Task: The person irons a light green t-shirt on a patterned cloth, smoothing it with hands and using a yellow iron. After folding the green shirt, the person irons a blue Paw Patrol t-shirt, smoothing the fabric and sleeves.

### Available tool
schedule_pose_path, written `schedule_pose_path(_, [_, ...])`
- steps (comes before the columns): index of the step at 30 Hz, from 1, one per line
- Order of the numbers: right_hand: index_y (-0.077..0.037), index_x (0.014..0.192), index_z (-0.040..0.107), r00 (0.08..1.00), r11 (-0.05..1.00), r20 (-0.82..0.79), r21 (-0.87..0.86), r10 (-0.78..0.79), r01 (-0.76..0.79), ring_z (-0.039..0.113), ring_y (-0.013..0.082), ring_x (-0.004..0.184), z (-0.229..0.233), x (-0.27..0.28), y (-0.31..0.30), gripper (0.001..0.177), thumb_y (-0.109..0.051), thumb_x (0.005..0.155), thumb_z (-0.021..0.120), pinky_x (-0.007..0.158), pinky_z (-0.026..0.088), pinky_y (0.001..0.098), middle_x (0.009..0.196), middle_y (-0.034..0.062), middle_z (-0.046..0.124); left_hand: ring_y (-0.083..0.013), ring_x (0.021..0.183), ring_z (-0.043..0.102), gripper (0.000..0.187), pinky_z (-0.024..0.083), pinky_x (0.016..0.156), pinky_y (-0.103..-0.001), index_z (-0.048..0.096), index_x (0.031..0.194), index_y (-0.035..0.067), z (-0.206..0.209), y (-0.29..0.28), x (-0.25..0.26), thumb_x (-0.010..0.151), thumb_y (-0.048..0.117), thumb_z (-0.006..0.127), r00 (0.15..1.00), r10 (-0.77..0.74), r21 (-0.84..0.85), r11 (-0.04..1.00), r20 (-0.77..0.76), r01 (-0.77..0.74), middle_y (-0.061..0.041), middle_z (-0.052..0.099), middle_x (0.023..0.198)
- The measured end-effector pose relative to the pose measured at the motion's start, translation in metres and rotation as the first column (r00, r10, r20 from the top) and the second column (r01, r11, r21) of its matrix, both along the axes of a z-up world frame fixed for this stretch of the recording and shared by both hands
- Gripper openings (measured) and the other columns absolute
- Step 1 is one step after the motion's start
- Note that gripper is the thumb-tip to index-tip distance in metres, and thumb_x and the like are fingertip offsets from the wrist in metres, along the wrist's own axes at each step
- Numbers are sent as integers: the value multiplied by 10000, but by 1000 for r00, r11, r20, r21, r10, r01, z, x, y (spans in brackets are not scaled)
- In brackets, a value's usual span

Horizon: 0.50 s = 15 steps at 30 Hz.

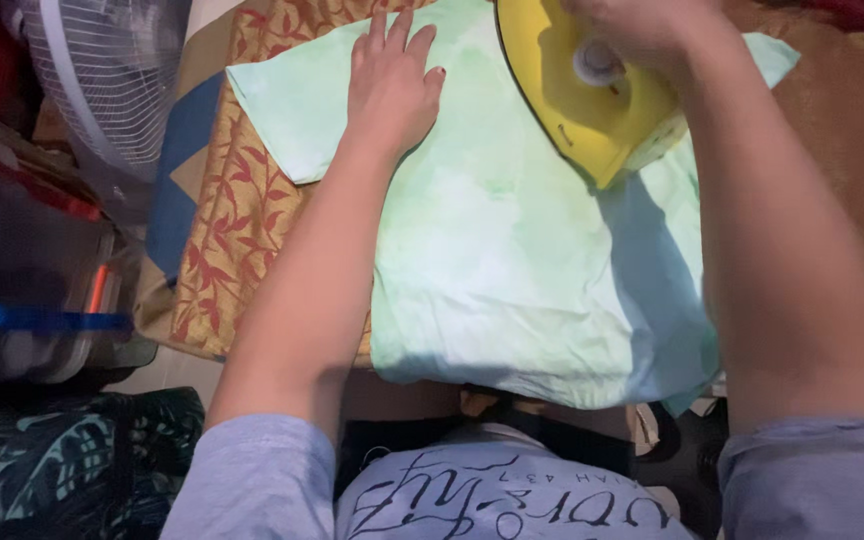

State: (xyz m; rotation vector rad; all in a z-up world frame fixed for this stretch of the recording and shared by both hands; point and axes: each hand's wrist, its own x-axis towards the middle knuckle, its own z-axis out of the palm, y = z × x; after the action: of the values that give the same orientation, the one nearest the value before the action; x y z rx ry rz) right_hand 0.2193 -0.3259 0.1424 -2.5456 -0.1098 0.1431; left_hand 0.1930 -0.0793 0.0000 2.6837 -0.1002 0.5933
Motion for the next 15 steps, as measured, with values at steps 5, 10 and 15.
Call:
schedule_pose_path(5, [-94,1347,619,995,990,-8,-104,95,-95,695,328,924,11,-4,2,531,-452,955,614,746,541,511,1056,159,686,-409,1498,241,508,200,1217,-537,546,1440,49,3,-1,-1,988,263,632,999,13,-31,999,-29,-14,-193,387,1588])
schedule_pose_path(10, [-50,1288,632,1000,999,9,-42,-23,23,722,318,935,4,-3,10,496,-419,958,614,796,565,506,1064,176,702,-402,1505,244,504,194,1225,-537,539,1452,53,-1,-3,-1,998,260,615,999,16,-16,1000,-29,-17,-178,393,1589])
schedule_pose_path(15, [-38,1290,611,992,995,106,-84,68,-59,705,356,949,0,4,11,497,-429,983,597,823,549,500,1095,217,691,-403,1511,235,492,186,1224,-536,539,1450,62,1,-1,-1,1005,261,609,999,17,-18,1000,-28,-18,-179,387,1596])
